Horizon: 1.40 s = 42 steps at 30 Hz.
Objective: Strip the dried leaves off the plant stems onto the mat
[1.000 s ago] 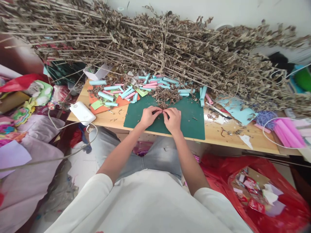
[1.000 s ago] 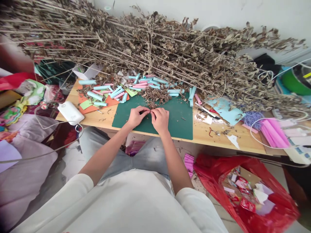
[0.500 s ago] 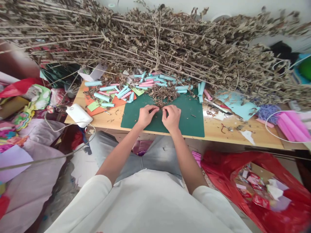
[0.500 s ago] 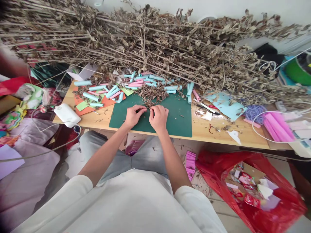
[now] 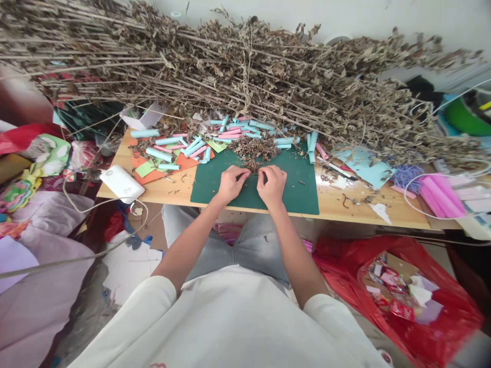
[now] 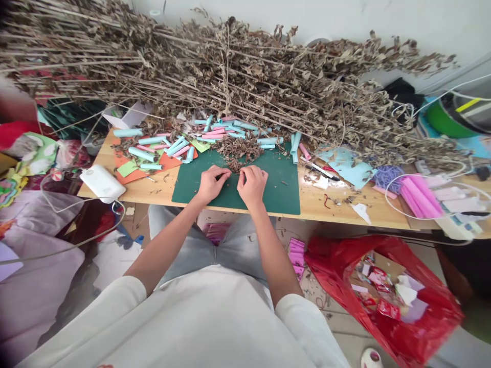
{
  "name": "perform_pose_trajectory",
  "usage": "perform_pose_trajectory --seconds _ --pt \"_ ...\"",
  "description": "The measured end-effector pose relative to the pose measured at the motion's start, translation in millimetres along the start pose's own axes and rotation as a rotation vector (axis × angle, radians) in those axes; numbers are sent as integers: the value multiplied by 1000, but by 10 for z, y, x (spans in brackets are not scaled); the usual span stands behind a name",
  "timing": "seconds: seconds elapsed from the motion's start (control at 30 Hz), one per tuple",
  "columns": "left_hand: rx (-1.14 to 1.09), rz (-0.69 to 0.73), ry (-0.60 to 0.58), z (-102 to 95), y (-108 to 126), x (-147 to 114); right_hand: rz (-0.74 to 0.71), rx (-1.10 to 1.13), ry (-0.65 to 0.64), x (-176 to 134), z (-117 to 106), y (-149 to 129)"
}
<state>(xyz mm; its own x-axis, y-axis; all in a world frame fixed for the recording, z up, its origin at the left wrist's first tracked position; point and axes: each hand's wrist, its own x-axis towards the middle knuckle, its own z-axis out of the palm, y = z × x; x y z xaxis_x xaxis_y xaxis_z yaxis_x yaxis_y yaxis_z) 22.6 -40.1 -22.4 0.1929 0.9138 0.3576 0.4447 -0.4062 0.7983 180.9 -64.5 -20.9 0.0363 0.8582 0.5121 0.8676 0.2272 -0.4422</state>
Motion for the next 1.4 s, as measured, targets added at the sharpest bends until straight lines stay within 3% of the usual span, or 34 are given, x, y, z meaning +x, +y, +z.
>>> perform_pose_trajectory --seconds 0.17,0.37,0.8,0.97,1.23,1.4 --pt "-18 -121 58 1 -20 6 26 -23 -7 4 37 36" --pt "-3 -123 18 -6 7 24 52 7 38 -2 28 48" --pt "20 -68 -21 -7 -19 32 -198 32 -158 98 -14 37" --pt "31 -79 -8 -8 10 18 -196 11 -139 126 18 11" --pt "56 -35 1 13 5 32 -124 -6 -3 107 52 15" --pt "88 -13 18 31 69 148 -154 38 -12 97 40 43"
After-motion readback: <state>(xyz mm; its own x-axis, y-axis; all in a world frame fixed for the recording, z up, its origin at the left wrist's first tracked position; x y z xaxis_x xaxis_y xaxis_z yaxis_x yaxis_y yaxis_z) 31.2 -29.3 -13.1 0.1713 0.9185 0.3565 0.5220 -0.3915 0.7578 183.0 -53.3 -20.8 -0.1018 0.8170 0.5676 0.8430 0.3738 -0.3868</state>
